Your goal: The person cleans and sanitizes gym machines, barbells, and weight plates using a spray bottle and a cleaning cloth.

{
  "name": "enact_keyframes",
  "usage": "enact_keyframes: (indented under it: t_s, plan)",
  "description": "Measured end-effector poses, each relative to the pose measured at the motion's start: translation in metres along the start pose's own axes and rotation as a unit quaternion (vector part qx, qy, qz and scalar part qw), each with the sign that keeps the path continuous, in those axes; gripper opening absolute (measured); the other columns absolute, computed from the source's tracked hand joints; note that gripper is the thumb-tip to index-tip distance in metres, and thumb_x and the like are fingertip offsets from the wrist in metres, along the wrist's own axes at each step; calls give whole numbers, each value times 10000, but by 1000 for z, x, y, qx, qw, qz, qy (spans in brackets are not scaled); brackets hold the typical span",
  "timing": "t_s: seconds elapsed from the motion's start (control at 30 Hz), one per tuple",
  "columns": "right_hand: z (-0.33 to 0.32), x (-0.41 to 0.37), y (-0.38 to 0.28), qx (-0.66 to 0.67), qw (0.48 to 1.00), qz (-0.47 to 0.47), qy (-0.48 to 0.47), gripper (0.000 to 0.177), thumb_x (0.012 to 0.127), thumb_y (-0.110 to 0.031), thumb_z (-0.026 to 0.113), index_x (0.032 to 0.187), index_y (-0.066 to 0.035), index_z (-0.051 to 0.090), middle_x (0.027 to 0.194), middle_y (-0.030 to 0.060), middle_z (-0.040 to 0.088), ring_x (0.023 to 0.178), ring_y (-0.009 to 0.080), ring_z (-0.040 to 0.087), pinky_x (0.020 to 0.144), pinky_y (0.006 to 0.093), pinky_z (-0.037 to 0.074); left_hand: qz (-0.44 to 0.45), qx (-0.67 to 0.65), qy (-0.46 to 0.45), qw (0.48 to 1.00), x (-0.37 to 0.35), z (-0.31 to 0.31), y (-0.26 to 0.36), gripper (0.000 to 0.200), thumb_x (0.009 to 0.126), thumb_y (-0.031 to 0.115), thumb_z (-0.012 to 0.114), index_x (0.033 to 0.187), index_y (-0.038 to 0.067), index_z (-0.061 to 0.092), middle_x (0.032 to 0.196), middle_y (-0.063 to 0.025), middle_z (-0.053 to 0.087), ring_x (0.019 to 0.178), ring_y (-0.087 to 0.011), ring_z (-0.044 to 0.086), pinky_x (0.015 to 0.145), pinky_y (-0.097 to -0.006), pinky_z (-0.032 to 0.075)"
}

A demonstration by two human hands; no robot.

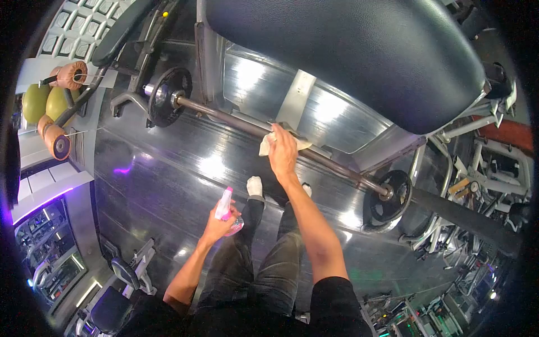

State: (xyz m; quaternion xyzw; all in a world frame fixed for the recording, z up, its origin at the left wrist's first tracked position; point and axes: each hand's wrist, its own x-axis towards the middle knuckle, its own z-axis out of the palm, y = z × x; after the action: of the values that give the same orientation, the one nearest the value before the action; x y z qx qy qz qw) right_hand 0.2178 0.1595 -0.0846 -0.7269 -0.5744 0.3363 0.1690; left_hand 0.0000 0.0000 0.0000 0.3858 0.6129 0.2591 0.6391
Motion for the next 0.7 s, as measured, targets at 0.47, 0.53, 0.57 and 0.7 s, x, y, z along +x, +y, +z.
enact_keyframes:
  t_s: [0.47, 0.53, 0.57, 0.7]
  plan:
    - [-29, -7, -4, -220, 923, -316, -13, 681, 777, -11, 554, 1419, -154, 378, 1495, 103, 317, 1360, 294, 345, 1108, 371, 349, 6, 20, 16, 1000, 11, -12, 16, 304, 825, 36, 626, 1116, 32, 538, 796, -41, 635, 807, -123, 647, 740, -287, 505]
    - [-47, -22, 20, -263, 909, -322, -17, 682, 775, -8, 549, 1423, -123, 369, 1494, 119, 318, 1357, 303, 349, 1111, 378, 340, 4, 11, 16, 1000, 11, -14, 17, 307, 824, 41, 628, 1118, 33, 538, 795, -39, 635, 810, -123, 647, 742, -286, 505]
    - [-57, -28, 32, -305, 894, -327, -20, 684, 774, -4, 544, 1427, -92, 359, 1493, 135, 319, 1354, 312, 352, 1114, 386, 330, 3, 2, 17, 1000, 12, -16, 18, 310, 824, 45, 630, 1120, 35, 539, 794, -38, 635, 813, -122, 647, 745, -286, 504]
    - [-114, -57, 63, -360, 876, -315, -62, 710, 756, 16, 574, 1426, -93, 367, 1458, 150, 374, 1355, 286, 357, 1115, 373, 332, 7, -13, 22, 1000, 14, -20, 13, 308, 822, 35, 626, 1118, 37, 540, 796, -39, 637, 811, -127, 649, 747, -288, 504]
